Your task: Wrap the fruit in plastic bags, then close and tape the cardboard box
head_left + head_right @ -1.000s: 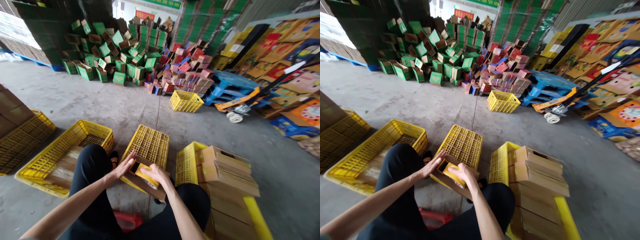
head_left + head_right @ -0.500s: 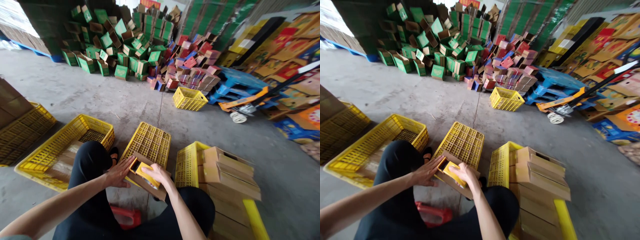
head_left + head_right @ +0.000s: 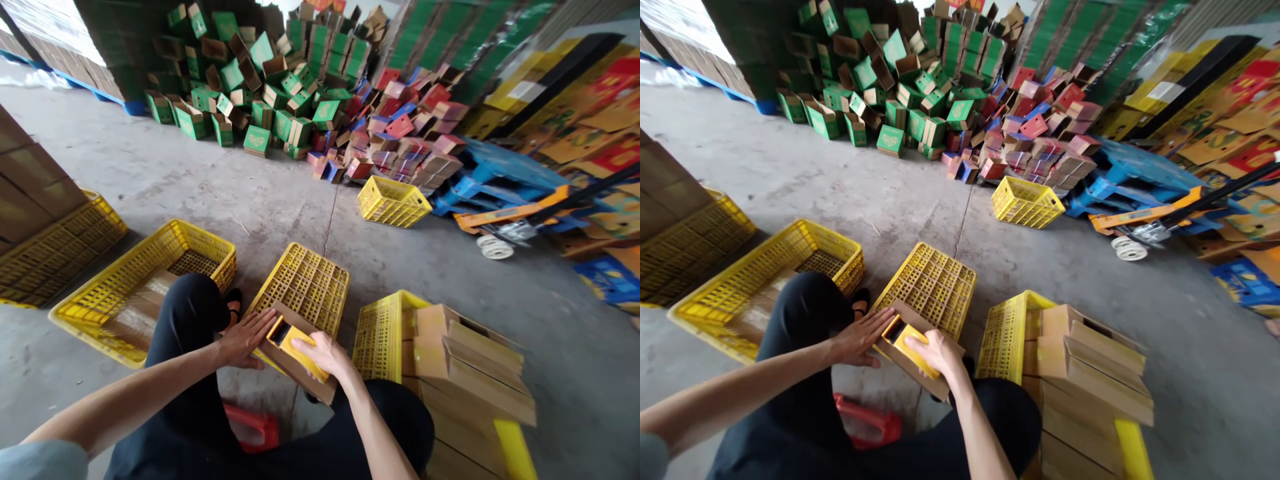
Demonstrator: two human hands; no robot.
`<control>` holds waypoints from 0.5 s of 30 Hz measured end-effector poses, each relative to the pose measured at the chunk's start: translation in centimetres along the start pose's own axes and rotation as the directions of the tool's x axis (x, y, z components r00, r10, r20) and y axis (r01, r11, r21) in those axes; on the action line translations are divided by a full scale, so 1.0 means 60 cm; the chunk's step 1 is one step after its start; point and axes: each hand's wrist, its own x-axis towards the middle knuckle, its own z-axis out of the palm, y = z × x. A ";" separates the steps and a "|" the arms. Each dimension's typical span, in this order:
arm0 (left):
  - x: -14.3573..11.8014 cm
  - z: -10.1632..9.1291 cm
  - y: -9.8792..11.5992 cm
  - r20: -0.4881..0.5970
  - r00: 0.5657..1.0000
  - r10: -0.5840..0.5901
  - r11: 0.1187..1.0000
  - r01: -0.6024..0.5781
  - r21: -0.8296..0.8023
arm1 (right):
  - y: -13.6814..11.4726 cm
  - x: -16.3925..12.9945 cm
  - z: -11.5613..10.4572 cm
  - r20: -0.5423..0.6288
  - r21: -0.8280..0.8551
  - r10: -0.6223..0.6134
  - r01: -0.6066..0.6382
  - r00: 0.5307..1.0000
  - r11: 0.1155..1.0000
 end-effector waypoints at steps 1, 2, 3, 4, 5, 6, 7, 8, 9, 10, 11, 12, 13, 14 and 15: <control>0.000 0.000 -0.001 0.000 1.000 -0.001 1.000 0.001 0.004 | -0.001 -0.001 0.000 -0.003 -0.013 0.000 0.000 1.000 1.000; 0.000 0.001 -0.001 0.001 1.000 -0.002 1.000 0.002 0.007 | -0.001 -0.001 0.000 -0.008 -0.026 0.002 -0.002 1.000 1.000; 0.000 0.001 -0.001 0.003 1.000 -0.001 1.000 0.001 0.009 | -0.001 -0.001 0.000 -0.014 -0.036 0.001 -0.002 1.000 0.999; 0.000 0.001 -0.002 0.004 1.000 -0.001 1.000 0.001 0.012 | 0.000 -0.001 0.001 -0.023 -0.046 -0.002 0.001 1.000 0.999; 0.000 0.001 -0.002 0.005 1.000 0.000 1.000 0.000 0.013 | 0.001 -0.001 0.001 -0.031 -0.053 -0.005 0.003 0.999 0.999; 0.000 0.002 -0.002 0.005 1.000 0.000 1.000 0.000 0.013 | 0.002 -0.001 0.002 -0.034 -0.053 -0.005 0.004 0.999 0.999; 0.000 0.002 -0.002 0.004 1.000 -0.001 1.000 0.001 0.013 | 0.004 -0.002 0.002 -0.035 -0.043 -0.005 0.004 0.999 0.999; 0.000 0.003 -0.002 0.002 1.000 -0.002 1.000 0.002 0.012 | 0.005 -0.003 0.002 -0.037 -0.032 -0.005 0.003 0.999 0.999; 0.000 0.003 -0.002 0.000 1.000 -0.003 1.000 0.003 0.010 | 0.006 -0.005 0.002 -0.043 -0.022 -0.005 0.005 0.999 1.000; 0.000 0.003 -0.002 -0.001 1.000 -0.004 1.000 0.004 0.009 | 0.006 -0.007 0.002 -0.052 -0.017 -0.005 0.004 0.999 1.000; 0.000 0.003 -0.002 -0.001 1.000 -0.006 1.000 0.006 0.008 | 0.005 -0.009 0.002 -0.060 -0.017 -0.005 0.004 0.998 1.000; 0.001 0.003 -0.001 0.002 1.000 -0.007 1.000 0.007 0.006 | 0.004 -0.011 0.001 -0.063 -0.023 -0.002 0.001 0.998 1.000; 0.001 0.002 -0.001 0.006 1.000 -0.008 1.000 0.008 0.002 | 0.002 -0.013 0.001 -0.061 -0.030 0.005 -0.006 0.998 1.000; 0.002 0.000 -0.001 0.011 1.000 -0.009 1.000 0.009 -0.002 | 0.001 -0.015 0.000 -0.056 -0.038 0.010 -0.012 0.998 0.999; 0.002 -0.001 -0.001 0.018 1.000 -0.012 1.000 0.012 -0.008 | 0.000 -0.016 -0.001 -0.055 -0.046 0.010 -0.013 0.998 0.999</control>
